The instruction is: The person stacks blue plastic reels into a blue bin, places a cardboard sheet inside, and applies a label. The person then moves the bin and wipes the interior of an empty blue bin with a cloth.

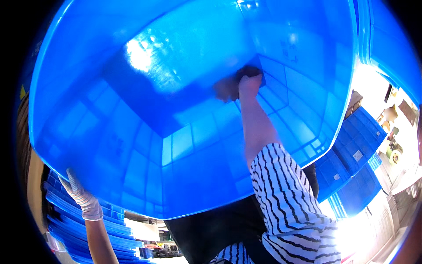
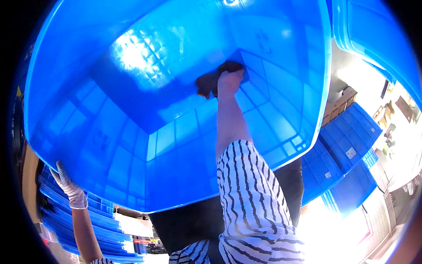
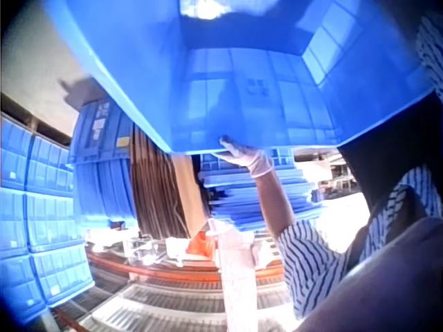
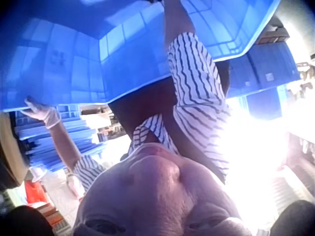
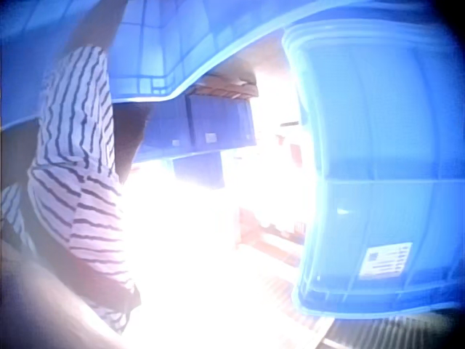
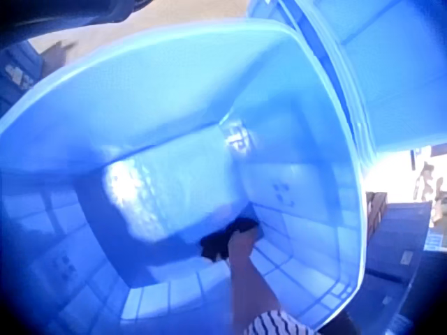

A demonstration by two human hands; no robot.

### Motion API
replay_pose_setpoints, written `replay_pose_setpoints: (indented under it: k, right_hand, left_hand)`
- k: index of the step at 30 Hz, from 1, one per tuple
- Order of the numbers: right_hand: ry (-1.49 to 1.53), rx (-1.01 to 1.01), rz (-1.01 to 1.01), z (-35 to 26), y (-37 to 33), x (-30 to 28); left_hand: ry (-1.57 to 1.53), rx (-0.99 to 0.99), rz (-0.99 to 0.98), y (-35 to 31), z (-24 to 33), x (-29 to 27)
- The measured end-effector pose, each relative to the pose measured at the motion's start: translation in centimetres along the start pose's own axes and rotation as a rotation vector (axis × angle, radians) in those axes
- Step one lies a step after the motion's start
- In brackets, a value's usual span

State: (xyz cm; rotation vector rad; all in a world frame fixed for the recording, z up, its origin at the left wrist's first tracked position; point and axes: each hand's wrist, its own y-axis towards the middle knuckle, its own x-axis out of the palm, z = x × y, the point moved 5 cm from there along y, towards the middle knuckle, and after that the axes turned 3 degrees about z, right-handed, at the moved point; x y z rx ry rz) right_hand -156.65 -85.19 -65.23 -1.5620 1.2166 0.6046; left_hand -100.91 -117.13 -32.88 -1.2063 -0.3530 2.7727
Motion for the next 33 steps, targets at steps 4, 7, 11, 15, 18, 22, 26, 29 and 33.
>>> replay_pose_setpoints:
  k: [4, 7, 11, 15, 18, 22, 26, 29, 33]
  right_hand:
    - [-0.304, -0.006, -0.074, -1.6, -1.0, -0.5]
    - [-0.277, 0.176, -0.177, 1.5, 0.4, -1.6]
    - [-0.059, 0.212, -0.145, 3.7, -0.2, 1.2]
    - [0.280, 0.273, 0.022, 10.0, 1.3, 4.7]
    - [0.278, 0.316, -0.032, 8.5, 0.7, 4.2]
    - [0.081, 0.299, -0.223, 2.2, 0.9, 0.8]
    - [-0.011, 0.026, -0.282, 1.6, 2.6, -0.1]
    - [-0.157, 0.096, 0.016, -0.8, -1.5, -0.1]
    - [-0.342, -0.443, 0.053, -5.5, -0.8, 0.2]
  left_hand:
    - [-0.094, -0.151, 0.073, -0.8, 0.6, -0.7]
    - [-0.120, -0.153, 0.053, -0.6, 0.6, -0.7]
    - [-0.309, -0.331, 0.066, -1.2, 2.1, -0.9]
    - [-0.312, -0.318, 0.027, -0.1, 0.8, 1.7]
    - [-0.310, -0.321, 0.035, -0.2, 1.5, 1.9]
    - [-0.308, -0.287, 0.066, -1.0, 2.0, -0.4]
    - [-0.342, -0.323, 0.079, -0.3, 2.1, 1.3]
    - [-0.306, -0.322, 0.068, -0.6, 1.4, 0.6]
    - [-0.210, -0.231, 0.004, -0.2, -0.1, -0.5]
